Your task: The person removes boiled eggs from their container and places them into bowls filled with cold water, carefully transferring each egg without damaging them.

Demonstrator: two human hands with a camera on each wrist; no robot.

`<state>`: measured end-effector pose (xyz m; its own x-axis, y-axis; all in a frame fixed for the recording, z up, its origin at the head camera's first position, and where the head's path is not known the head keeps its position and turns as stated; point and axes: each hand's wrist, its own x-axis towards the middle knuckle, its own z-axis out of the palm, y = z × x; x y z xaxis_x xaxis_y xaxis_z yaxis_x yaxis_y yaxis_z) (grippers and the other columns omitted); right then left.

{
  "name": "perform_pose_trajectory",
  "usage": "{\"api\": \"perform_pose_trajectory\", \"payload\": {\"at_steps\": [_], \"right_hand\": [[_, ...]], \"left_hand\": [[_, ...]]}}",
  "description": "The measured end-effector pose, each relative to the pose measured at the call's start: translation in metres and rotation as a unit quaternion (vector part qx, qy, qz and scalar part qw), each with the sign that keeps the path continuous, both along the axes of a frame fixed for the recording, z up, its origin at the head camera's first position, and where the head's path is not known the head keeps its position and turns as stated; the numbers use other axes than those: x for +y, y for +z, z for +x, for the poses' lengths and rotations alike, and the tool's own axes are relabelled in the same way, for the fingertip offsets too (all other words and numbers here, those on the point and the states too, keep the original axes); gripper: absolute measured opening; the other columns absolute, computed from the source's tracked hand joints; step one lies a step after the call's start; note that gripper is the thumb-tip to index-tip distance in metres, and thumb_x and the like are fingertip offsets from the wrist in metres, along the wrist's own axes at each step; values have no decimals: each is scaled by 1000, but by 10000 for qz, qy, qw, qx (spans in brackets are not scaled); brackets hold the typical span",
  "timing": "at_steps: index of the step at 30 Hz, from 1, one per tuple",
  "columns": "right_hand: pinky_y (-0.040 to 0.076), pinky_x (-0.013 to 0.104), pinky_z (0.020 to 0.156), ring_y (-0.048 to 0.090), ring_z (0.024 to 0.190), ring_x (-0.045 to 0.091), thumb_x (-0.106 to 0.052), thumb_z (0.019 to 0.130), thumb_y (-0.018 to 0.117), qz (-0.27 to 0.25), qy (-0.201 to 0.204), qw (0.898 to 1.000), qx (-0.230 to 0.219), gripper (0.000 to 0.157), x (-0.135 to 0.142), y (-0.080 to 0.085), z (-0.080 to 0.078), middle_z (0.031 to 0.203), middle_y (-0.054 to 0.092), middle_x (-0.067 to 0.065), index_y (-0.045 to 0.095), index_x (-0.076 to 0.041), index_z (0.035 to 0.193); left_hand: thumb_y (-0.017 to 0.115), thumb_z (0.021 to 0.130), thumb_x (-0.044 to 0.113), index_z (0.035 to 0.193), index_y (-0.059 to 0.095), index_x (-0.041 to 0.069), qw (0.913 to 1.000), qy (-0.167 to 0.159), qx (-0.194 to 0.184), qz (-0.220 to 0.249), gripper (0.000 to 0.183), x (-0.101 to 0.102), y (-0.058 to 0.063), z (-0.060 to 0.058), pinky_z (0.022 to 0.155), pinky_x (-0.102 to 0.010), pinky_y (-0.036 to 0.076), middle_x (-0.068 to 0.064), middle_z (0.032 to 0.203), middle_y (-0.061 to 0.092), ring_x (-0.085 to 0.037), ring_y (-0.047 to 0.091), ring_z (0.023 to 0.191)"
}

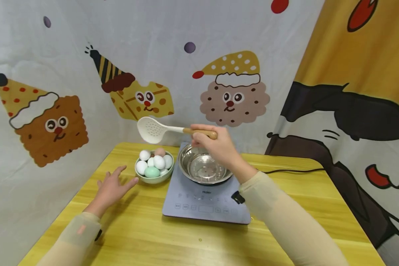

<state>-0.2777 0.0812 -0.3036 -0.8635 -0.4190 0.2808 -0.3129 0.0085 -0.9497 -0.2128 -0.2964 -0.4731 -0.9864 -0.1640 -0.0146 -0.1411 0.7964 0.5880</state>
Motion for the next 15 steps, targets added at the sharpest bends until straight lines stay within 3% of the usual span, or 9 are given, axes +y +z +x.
{"api": "perform_pose_trajectory", "payload": {"at_steps": [3, 6, 10, 15], "right_hand": [[63, 35, 94, 82, 93, 16, -12, 107, 66, -679, -342, 9970, -131, 37, 42, 7, 16, 106, 83, 9, 66, 4, 140], [64, 36, 93, 82, 91, 18, -14, 107, 66, -1656, -710, 9829, -368, 34, 94, 6, 29, 108, 83, 13, 69, 3, 137], [65, 37, 90, 82, 92, 22, -18, 107, 67, -2862, -1391, 9425, -1022, 30, 168, -14, 39, 110, 82, 16, 73, 0, 131], [66, 38, 89, 79, 96, 25, -19, 108, 66, -3600, -2428, 8770, -2056, 20, 235, -67, 48, 106, 76, 13, 72, -5, 120]], "left_hand": [[63, 102, 63, 167, 31, 4, 9999, -97, 18, 33, 94, 3, 2, -2, 117, -89, -6, -31, 174, 23, -69, 1, 157], [64, 101, 64, 167, 31, 5, 9998, -192, 86, 17, 94, 3, 4, -2, 117, -89, -5, -31, 174, 23, -70, 1, 156], [64, 100, 66, 166, 32, 4, 9993, -315, 182, -37, 96, 2, 6, 0, 117, -89, -4, -33, 174, 21, -72, 1, 155], [66, 100, 64, 166, 32, 3, 9986, -456, 225, -107, 96, -1, 4, 5, 117, -90, -2, -36, 173, 19, -74, 3, 153]]}}
